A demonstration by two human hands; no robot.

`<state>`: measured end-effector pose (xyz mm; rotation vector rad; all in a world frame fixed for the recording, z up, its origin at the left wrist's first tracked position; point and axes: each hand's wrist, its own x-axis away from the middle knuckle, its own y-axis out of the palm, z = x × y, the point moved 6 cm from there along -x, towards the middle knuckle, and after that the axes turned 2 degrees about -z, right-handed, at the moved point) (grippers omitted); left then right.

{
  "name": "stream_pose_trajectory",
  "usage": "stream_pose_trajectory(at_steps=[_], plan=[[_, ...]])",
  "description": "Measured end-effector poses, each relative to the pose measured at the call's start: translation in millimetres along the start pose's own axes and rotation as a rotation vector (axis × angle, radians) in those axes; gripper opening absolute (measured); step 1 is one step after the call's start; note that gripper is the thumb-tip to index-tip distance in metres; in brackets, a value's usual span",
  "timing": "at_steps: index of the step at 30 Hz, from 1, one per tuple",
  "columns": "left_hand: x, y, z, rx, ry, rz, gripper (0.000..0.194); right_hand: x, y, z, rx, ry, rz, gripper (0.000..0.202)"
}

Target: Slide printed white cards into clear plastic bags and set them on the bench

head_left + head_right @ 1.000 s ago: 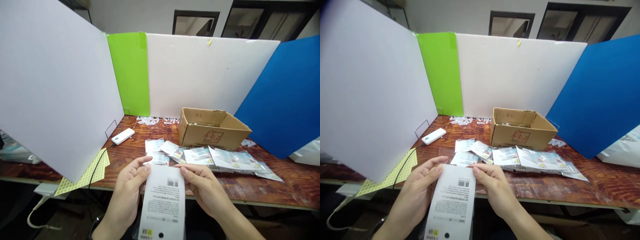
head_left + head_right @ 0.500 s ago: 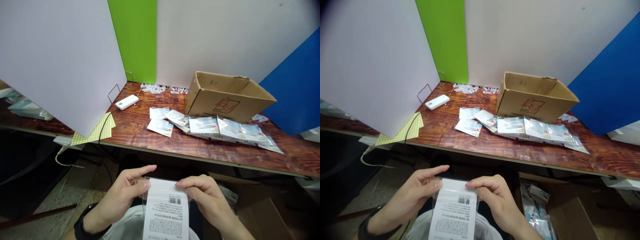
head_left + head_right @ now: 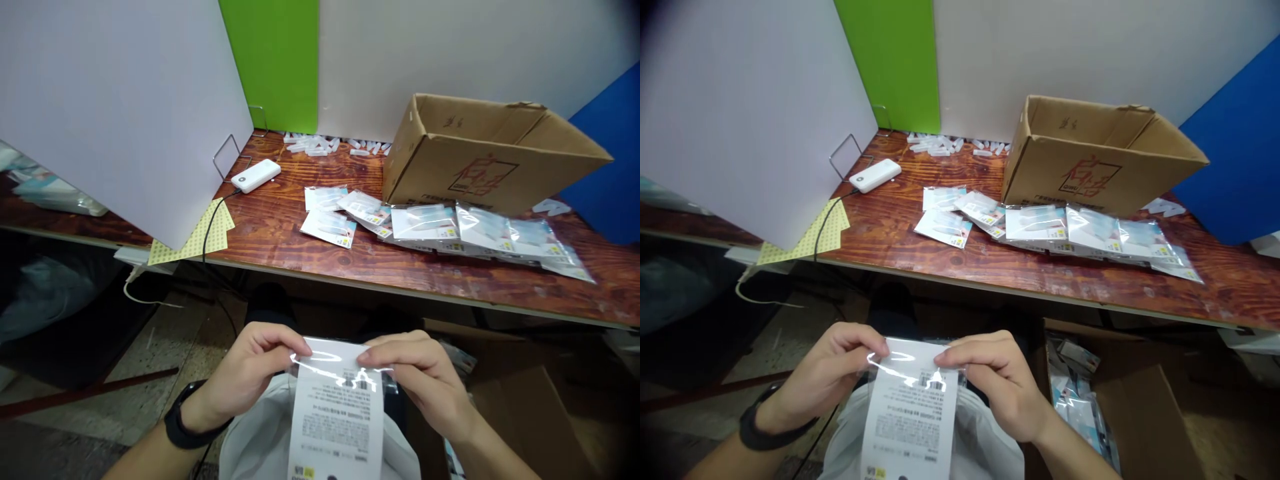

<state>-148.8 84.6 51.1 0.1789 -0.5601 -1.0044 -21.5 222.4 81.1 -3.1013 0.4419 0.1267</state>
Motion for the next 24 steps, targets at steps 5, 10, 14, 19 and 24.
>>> stream_pose_trajectory(at_steps=[5,10,14,19,24], plan=[[-0.3,-1.2,2.2,-0.024,0.082,-0.021,0.013,-2.8,-1.6,4.4,-0.096,-0.014,-0.010,0.023],[1.3,1.7,3.9,0.057,0.104,-0.099,0.015,-0.8,3.5,8.9,-0.204,0.071,0.029,0.019],[3.9,-0.7,-1.4,0.002,0.088,-0.067,0.011,3.1,7.4,21.9,-0.230,0.269,0.090,0.010],[9.1,1.7,-11.6,0.115,0.016,-0.044,0.013,8.0,13.5,38.8,-0.527,0.423,0.108,0.012],[12.3,3.6,-14.9,0.233,0.014,-0.026,0.015,13.7,19.7,51.4,-0.667,0.484,0.119,0.018]])
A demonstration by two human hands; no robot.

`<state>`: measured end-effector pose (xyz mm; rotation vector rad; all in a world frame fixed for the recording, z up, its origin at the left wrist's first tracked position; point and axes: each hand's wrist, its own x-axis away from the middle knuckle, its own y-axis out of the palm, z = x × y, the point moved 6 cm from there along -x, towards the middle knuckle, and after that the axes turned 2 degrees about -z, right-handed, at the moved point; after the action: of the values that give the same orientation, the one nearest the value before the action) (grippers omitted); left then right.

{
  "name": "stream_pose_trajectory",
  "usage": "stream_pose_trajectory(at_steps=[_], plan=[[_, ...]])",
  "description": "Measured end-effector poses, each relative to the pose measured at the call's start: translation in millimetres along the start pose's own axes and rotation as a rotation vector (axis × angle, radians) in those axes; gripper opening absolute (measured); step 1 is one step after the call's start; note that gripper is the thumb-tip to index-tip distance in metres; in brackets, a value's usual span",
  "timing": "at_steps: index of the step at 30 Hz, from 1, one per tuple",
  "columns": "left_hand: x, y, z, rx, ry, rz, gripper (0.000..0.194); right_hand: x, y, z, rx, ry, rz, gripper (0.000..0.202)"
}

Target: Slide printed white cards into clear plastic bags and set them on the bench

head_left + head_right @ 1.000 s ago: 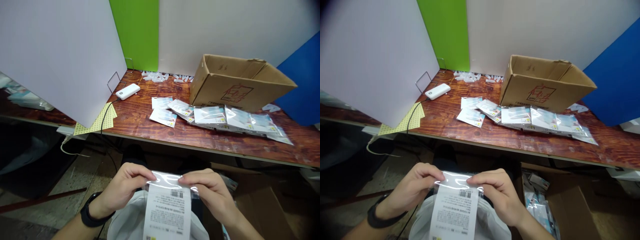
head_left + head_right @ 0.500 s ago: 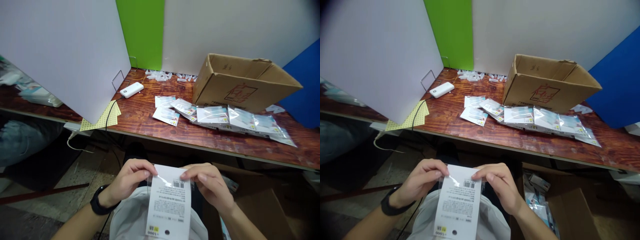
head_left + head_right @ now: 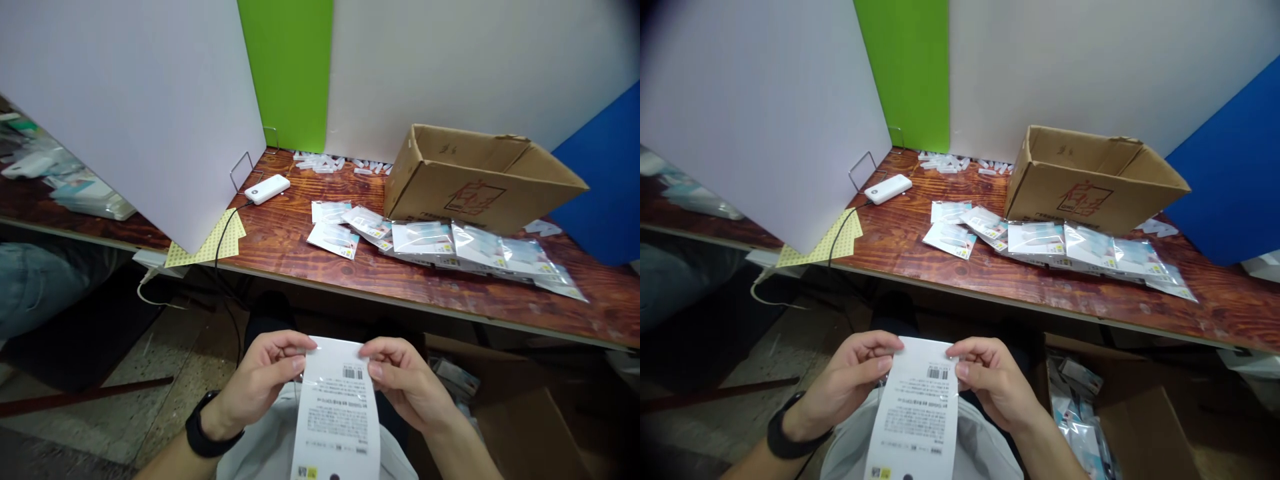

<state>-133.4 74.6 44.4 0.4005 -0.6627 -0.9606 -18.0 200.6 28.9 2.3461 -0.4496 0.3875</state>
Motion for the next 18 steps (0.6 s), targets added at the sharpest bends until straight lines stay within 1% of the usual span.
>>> stream_pose_trajectory(at_steps=[4,6,7,8,10,11,13,15,16,18], plan=[[-1.6,-1.8,3.7,-0.056,0.015,-0.015,0.016,-4.4,-3.7,-4.8,0.038,-0.033,-0.031,0.023],[-2.3,-1.3,9.0,-0.159,0.043,-0.015,0.018,-7.3,-2.0,-12.8,0.076,-0.078,-0.052,0.024],[-2.3,0.2,12.1,-0.234,0.063,-0.012,0.019,-8.8,-0.4,-17.2,0.113,-0.112,-0.042,0.023],[-2.2,2.6,15.1,-0.319,0.086,-0.008,0.020,-10.2,1.5,-21.6,0.164,-0.157,-0.012,0.021],[-1.9,8.7,20.3,-0.491,0.144,0.023,0.021,-12.6,6.7,-28.8,0.307,-0.265,0.094,0.020],[-1.9,12.2,21.9,-0.566,0.172,0.044,0.023,-13.3,9.7,-31.2,0.391,-0.318,0.167,0.023],[-2.7,18.1,23.0,-0.680,0.217,0.090,0.026,-13.6,15.6,-34.1,0.537,-0.406,0.319,0.036],[-4.3,21.8,22.1,-0.762,0.235,0.116,0.029,-13.8,19.4,-35.5,0.609,-0.449,0.424,0.042],[-5.1,22.7,22.0,-0.800,0.243,0.122,0.029,-14.5,20.3,-36.3,0.612,-0.455,0.435,0.042],[-5.9,22.1,24.3,-0.859,0.273,0.142,0.027,-16.4,19.7,-39.4,0.554,-0.453,0.385,0.039]])
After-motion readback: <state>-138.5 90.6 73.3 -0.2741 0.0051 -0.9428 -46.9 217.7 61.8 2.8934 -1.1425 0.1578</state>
